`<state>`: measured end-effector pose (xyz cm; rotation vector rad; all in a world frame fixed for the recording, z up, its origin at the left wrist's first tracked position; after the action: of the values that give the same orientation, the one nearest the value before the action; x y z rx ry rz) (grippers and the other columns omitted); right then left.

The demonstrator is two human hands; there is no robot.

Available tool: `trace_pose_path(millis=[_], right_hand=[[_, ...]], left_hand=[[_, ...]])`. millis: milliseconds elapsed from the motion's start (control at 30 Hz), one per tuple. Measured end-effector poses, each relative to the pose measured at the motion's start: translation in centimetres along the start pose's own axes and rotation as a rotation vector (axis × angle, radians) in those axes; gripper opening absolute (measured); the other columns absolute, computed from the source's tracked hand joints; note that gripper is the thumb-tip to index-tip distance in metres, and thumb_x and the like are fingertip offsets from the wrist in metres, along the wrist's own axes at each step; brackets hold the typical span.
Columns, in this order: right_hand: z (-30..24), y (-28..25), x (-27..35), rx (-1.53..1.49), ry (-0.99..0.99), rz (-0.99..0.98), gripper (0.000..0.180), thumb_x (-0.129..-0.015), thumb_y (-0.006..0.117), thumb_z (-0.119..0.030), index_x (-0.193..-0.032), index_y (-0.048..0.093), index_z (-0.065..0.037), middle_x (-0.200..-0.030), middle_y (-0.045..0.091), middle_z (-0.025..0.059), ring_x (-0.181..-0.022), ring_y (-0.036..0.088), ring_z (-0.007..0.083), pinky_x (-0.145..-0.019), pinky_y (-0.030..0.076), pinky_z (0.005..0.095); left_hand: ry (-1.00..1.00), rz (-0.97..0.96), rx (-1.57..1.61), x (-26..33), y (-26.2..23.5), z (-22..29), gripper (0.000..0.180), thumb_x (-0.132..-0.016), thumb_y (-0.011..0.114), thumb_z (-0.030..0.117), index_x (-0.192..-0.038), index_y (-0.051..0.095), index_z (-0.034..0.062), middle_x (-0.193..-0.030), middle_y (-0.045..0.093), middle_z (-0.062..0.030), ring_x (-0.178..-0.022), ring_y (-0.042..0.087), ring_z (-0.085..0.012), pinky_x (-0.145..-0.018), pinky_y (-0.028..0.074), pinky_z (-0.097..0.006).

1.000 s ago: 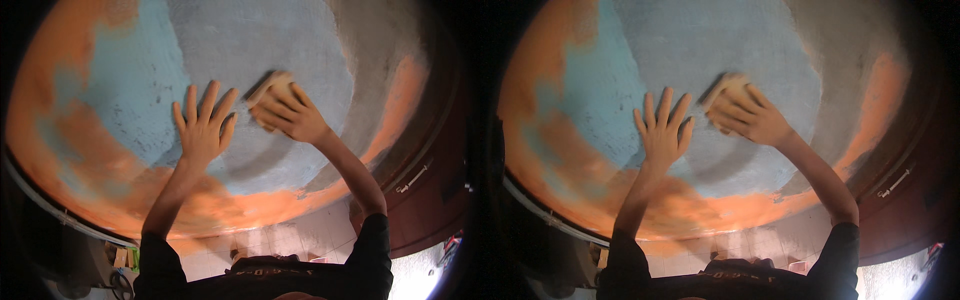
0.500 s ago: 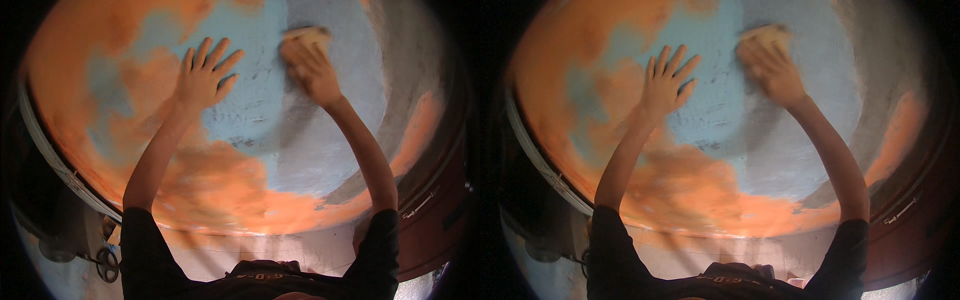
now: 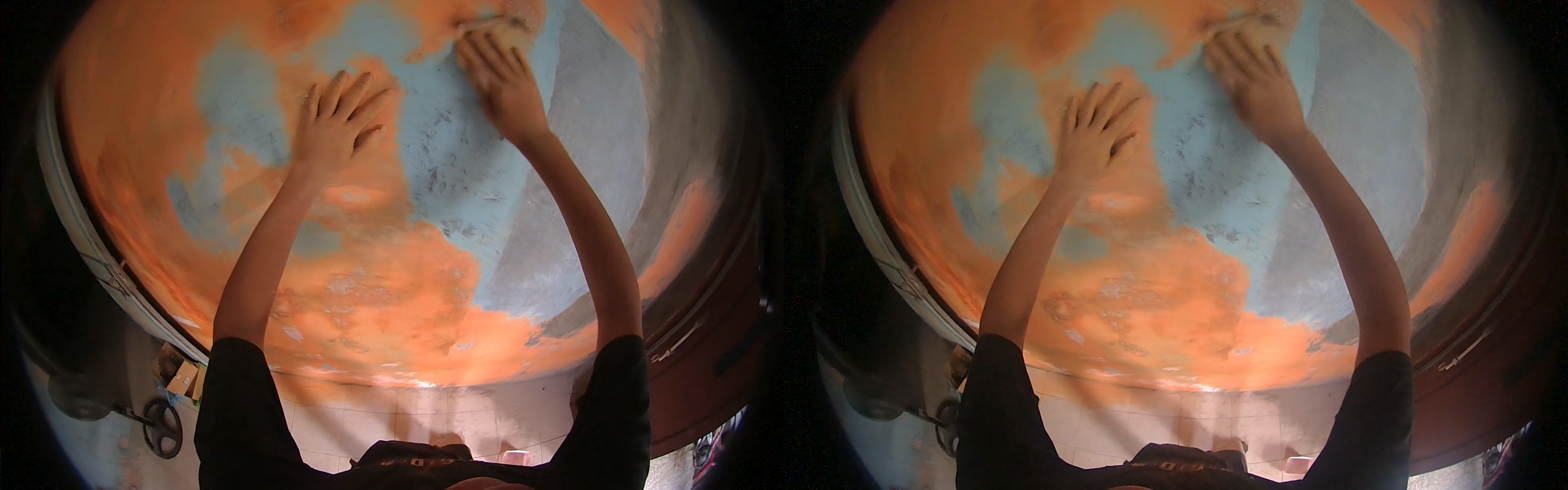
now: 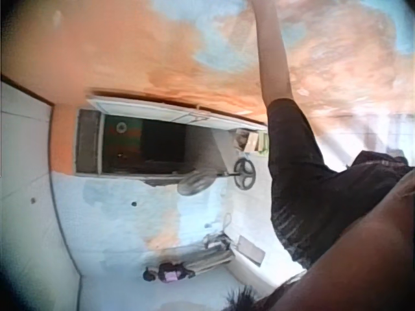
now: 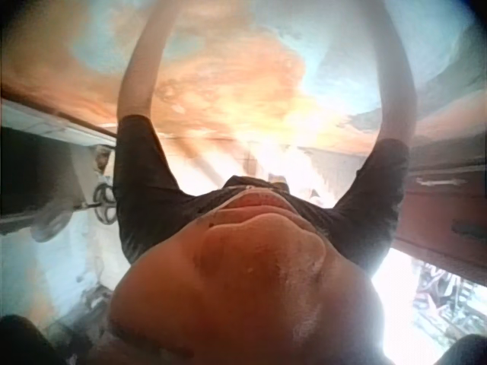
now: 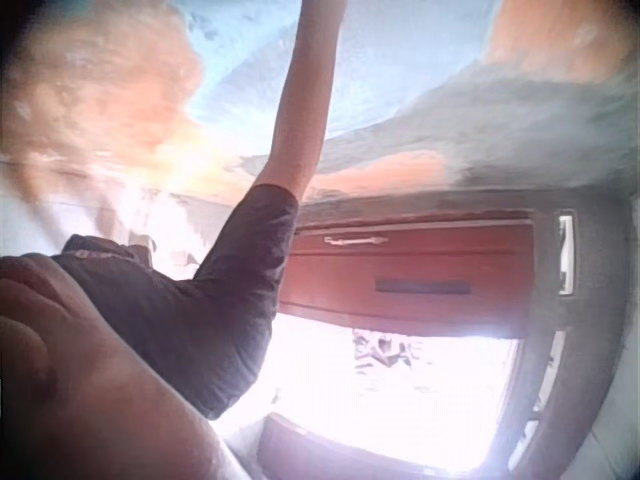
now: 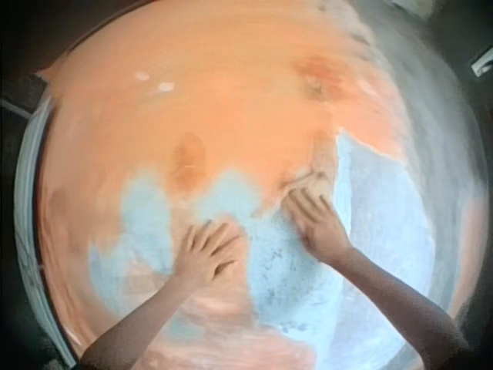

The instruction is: The person sands a wall with a textured surface by hand using a piece of sandpaper.

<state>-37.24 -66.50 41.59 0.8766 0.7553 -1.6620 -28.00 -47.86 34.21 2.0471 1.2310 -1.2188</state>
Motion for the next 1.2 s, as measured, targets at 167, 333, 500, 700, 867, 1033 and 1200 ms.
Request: trace_pose_path(millis=[167,333,500,700,867,1033,1200], right_hand=[[-4.8,1.7,1.5,-0.188,-0.402,-0.228,0.044,-0.101,0.049,-0.027,-0.144,0.05,-0.019,-0.153,0.044,0.0042,-0.143,0.037,0.028,-0.118,0.028,0.0521],[-4.6,1.7,1.2,-0.108,-0.101,-0.063,0.044,-0.1,0.05,-0.029,-0.143,0.051,-0.019,-0.153,0.044,0.0042,-0.143,0.037,0.0268,-0.118,0.028,0.0497],[-5.8,1.5,0.5,-0.097,-0.189,-0.077,0.041,-0.102,0.049,-0.027,-0.143,0.05,-0.027,-0.153,0.043,0.0022,-0.143,0.037,0.0242,-0.116,0.03,0.0513],[-8.0,2.8,3.3,-0.199,-0.468,-0.228,0.05,-0.093,0.058,-0.027,-0.142,0.053,-0.027,-0.153,0.043,0.0026,-0.144,0.035,0.03,-0.113,0.029,0.0566],[-10.6,2.4,4.8,-0.243,-0.435,-0.171,0.048,-0.093,0.059,-0.025,-0.14,0.054,-0.025,-0.152,0.045,0.0005,-0.143,0.037,0.0249,-0.116,0.029,0.0542],[-7.7,2.0,2.5,-0.023,-0.097,-0.099,0.045,-0.091,0.061,-0.028,-0.137,0.057,-0.026,-0.15,0.048,-0.0027,-0.142,0.04,0.022,-0.117,0.031,0.0507],[-13.5,3.2,5.9,-0.318,-0.544,-0.246,0.047,-0.095,0.055,-0.024,-0.142,0.053,-0.026,-0.153,0.045,-0.002,-0.144,0.036,0.0216,-0.116,0.031,0.0521]], left_hand=[[-0.092,0.073,0.019,0.4,-0.5,-0.7,0.051,-0.094,0.055,0.049,-0.143,0.051,0.0339,-0.149,0.046,0.0001,-0.133,0.043,-0.0289,-0.105,0.036,-0.054],[-0.236,0.129,-0.013,2.7,0.2,-1.2,0.049,-0.093,0.055,0.046,-0.14,0.055,0.0305,-0.146,0.049,-0.0023,-0.132,0.043,-0.0323,-0.105,0.035,-0.055],[-0.329,0.092,0.067,5.7,0.9,-1.3,0.052,-0.093,0.054,0.04,-0.143,0.054,0.0265,-0.152,0.044,-0.0086,-0.14,0.037,-0.0379,-0.109,0.028,-0.059],[-0.376,0.033,0.083,7.9,1.5,-0.8,0.052,-0.093,0.053,0.038,-0.144,0.053,0.0263,-0.153,0.043,-0.0112,-0.14,0.036,-0.0408,-0.11,0.026,-0.06],[-0.391,0.044,0.095,9.7,0.9,-0.1,0.047,-0.095,0.049,0.038,-0.137,0.058,0.0199,-0.144,0.05,-0.0147,-0.132,0.042,-0.0425,-0.103,0.031,-0.058],[-0.36,0.096,0.065,11.8,1.2,0.2,0.044,-0.095,0.046,0.037,-0.131,0.062,0.017,-0.14,0.053,-0.0164,-0.127,0.045,-0.0427,-0.1,0.032,-0.058],[-0.342,0.103,0.075,12.8,1.0,1.3,0.043,-0.094,0.045,0.035,-0.126,0.065,0.0147,-0.136,0.055,-0.0167,-0.124,0.047,-0.0423,-0.099,0.033,-0.057]])
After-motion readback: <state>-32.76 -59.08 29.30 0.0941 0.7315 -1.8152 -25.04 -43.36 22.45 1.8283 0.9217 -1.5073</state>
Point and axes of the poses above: each hand's wrist, its own x-axis away from the middle knuckle, its own y-axis out of the palm, z = x × y, the point moved 9 cm from there along -x, towards the middle knuckle
